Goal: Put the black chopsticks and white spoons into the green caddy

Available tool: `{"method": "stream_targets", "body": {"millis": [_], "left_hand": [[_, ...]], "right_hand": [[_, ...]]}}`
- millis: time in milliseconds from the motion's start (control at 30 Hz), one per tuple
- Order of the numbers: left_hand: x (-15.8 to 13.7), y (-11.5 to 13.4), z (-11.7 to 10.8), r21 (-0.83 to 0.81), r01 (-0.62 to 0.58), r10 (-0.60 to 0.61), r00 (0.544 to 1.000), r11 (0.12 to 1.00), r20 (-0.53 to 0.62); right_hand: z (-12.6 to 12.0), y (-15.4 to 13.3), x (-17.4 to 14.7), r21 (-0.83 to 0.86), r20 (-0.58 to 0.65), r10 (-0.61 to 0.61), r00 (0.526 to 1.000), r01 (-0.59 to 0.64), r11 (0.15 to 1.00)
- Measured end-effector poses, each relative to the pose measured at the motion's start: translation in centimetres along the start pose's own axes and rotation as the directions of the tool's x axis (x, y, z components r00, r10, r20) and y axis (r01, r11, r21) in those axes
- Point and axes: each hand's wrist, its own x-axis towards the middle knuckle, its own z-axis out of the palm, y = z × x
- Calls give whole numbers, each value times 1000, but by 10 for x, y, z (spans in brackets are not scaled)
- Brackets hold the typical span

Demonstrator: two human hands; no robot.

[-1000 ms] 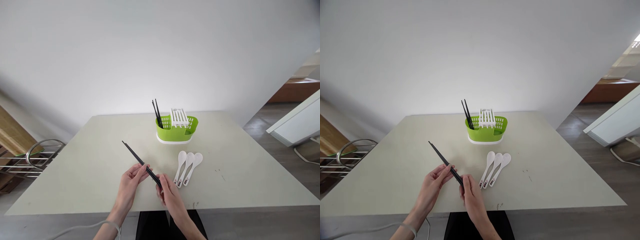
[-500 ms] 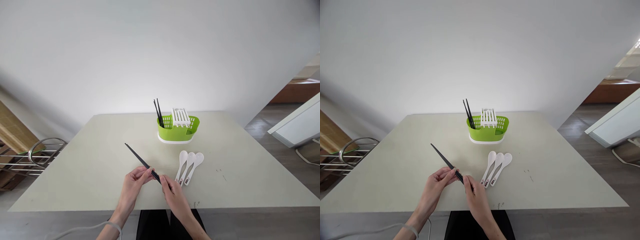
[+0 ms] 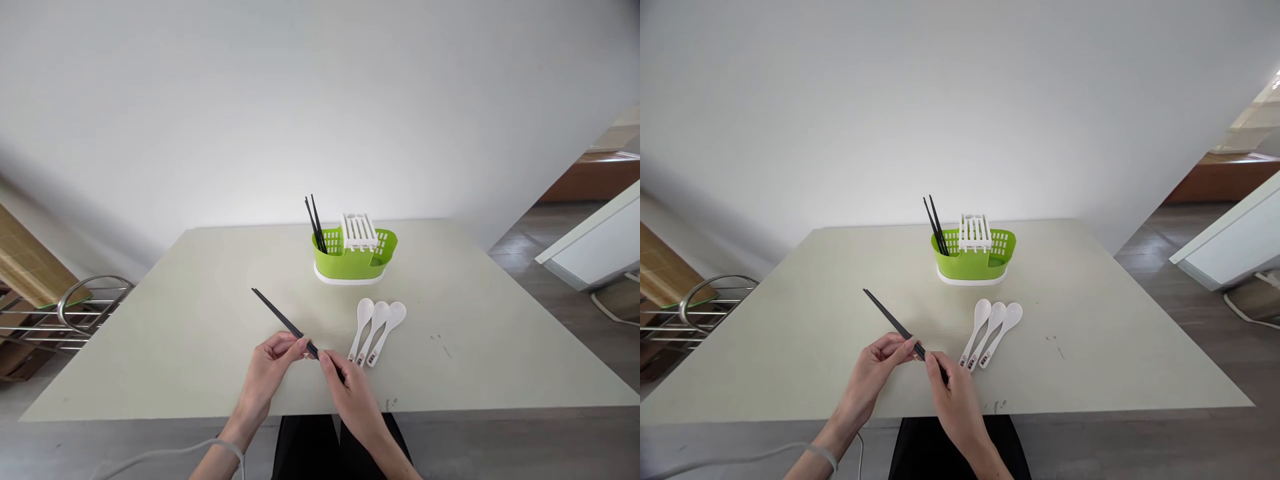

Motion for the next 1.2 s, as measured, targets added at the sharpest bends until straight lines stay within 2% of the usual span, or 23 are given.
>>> {"method": "stream_targets", "body": {"millis": [300, 967, 1067, 1200], "left_hand": [[0, 3, 3, 16, 24, -25, 998, 1000, 61], [2, -4, 5, 45, 33, -36, 997, 998, 66], [2, 2, 2, 79, 15, -22, 997, 997, 80], [5, 23, -7, 129, -24, 18, 999, 991, 51]], "right_hand": [[-6, -2, -4, 16, -16, -13, 1000, 14, 1000], [-6, -3, -4, 43, -14, -31, 999, 31, 999], [-8, -3, -5, 50, -10, -43, 999, 44, 998], [-17, -5, -7, 7, 2, -27, 1000, 27, 1000]]}}
